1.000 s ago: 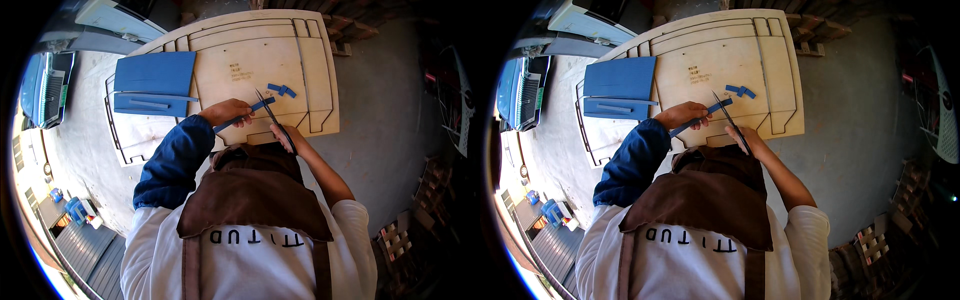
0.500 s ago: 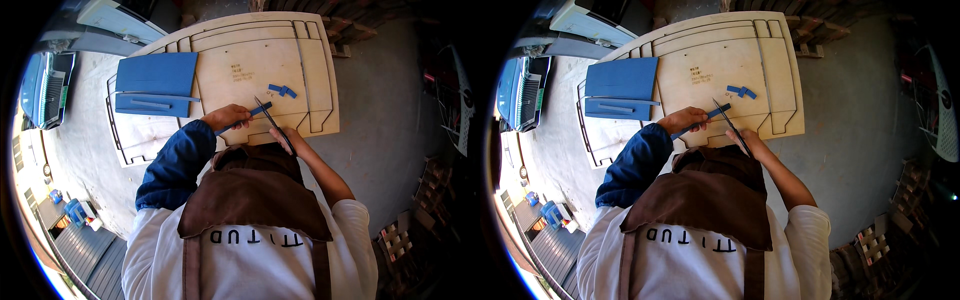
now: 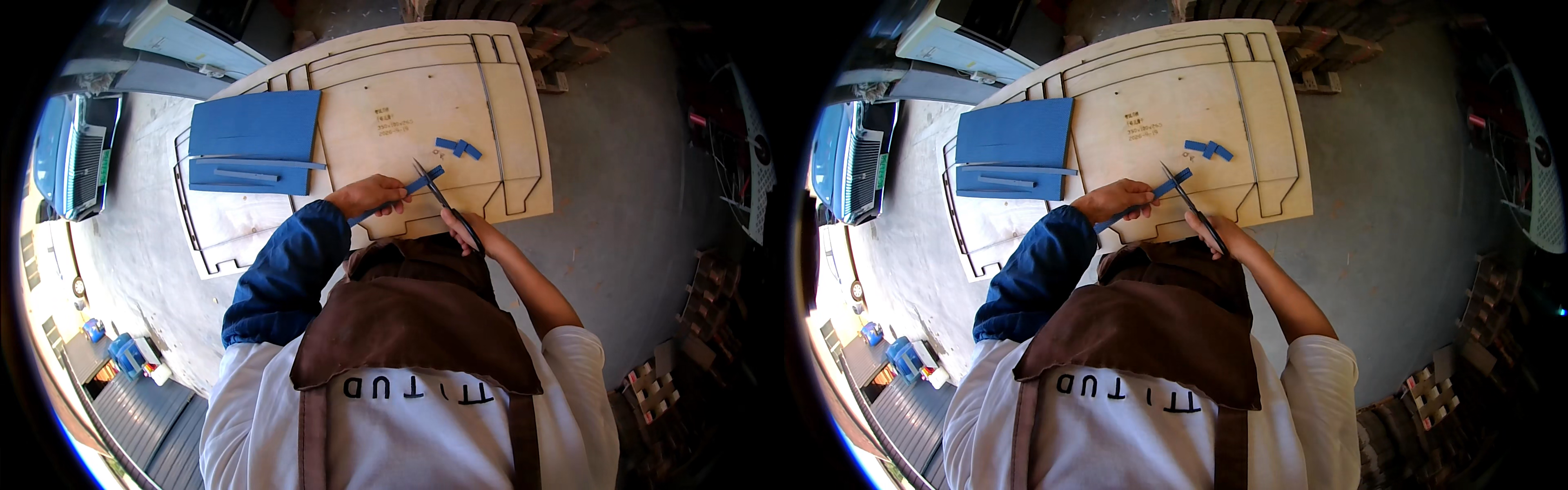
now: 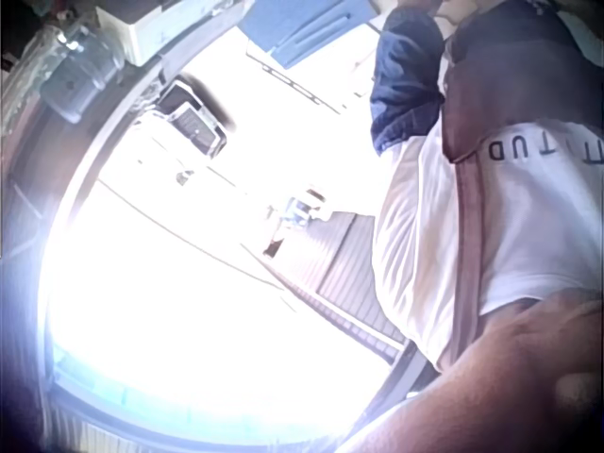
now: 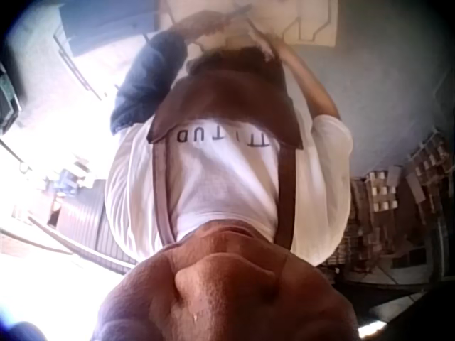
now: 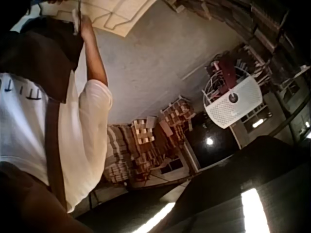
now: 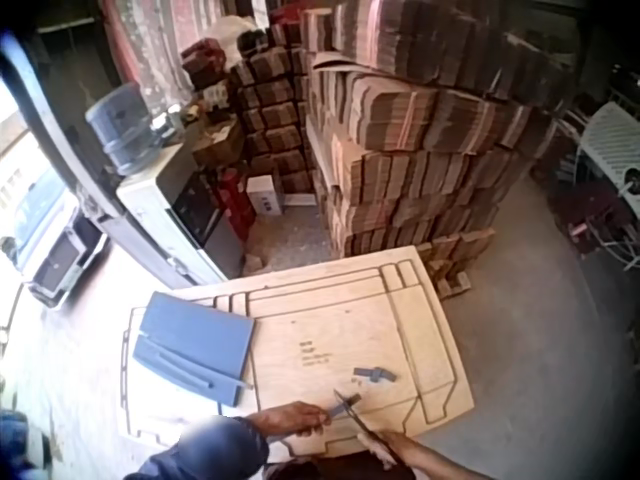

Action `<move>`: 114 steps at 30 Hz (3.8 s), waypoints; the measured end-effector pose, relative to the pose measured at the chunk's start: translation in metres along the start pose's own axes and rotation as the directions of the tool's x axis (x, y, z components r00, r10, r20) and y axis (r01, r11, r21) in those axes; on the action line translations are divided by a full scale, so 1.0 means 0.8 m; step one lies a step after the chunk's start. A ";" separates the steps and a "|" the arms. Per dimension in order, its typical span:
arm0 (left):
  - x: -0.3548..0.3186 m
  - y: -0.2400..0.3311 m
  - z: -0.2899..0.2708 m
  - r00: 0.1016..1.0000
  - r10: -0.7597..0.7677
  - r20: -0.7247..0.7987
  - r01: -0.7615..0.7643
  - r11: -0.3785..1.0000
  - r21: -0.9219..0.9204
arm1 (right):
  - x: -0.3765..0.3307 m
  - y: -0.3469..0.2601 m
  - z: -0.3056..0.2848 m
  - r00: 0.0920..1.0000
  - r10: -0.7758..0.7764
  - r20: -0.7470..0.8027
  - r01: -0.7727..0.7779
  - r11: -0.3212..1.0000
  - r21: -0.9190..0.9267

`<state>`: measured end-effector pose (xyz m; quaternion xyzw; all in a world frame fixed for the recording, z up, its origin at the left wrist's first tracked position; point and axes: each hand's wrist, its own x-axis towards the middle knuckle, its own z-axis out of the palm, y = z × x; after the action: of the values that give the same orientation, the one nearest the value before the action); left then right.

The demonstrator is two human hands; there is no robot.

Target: The person uses scissors to cut a blue foam sheet into small rectangular pieces on a white plastic work surface. The person repeatedly picks up foam strips, cuts them into smaller segments, and places the cut pieces on the table.

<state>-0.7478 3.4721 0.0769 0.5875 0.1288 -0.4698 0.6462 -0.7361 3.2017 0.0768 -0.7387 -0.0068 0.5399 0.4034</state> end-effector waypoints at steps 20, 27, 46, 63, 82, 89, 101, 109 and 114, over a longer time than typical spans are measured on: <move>0.004 0.011 -0.006 0.993 0.088 -0.073 -0.096 0.988 -0.119 | -0.019 0.005 -0.003 0.996 -0.089 -0.004 0.088 0.993 -0.081; 0.007 0.018 -0.004 0.992 0.064 -0.106 -0.080 0.985 -0.151 | -0.018 0.002 0.002 0.985 -0.163 -0.055 0.154 0.978 -0.138; 0.014 0.001 -0.007 1.000 -0.015 0.013 0.015 0.999 -0.046 | 0.009 -0.012 0.013 0.992 -0.089 -0.093 0.087 0.996 -0.020; 0.012 0.029 -0.005 0.994 0.107 0.028 -0.101 0.981 -0.165 | -0.006 -0.012 0.002 0.974 -0.221 -0.043 0.213 0.966 -0.144; 0.003 0.001 -0.009 0.999 0.036 0.030 -0.032 0.991 -0.126 | -0.004 -0.017 0.014 0.998 -0.014 -0.062 0.016 0.999 0.039; 0.001 0.016 -0.013 0.994 0.109 -0.020 -0.110 0.963 -0.248 | -0.016 -0.008 0.001 0.997 -0.075 0.004 0.075 0.994 -0.075; 0.005 0.015 -0.002 1.000 0.021 0.019 -0.019 0.993 -0.114 | 0.003 -0.011 0.021 0.977 -0.204 -0.062 0.190 0.966 -0.175; -0.002 -0.009 -0.016 1.000 -0.001 0.019 0.001 1.000 0.017 | 0.018 0.013 0.023 0.965 -0.231 -0.127 0.218 0.970 -0.112; -0.012 -0.010 -0.025 0.995 0.095 0.007 -0.093 0.986 -0.139 | -0.004 -0.010 0.012 0.998 0.013 -0.058 -0.013 1.000 0.004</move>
<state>-0.7510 3.4954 0.0735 0.5434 0.1287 -0.4329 0.7077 -0.7414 3.2116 0.0834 -0.7532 0.0107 0.5209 0.4015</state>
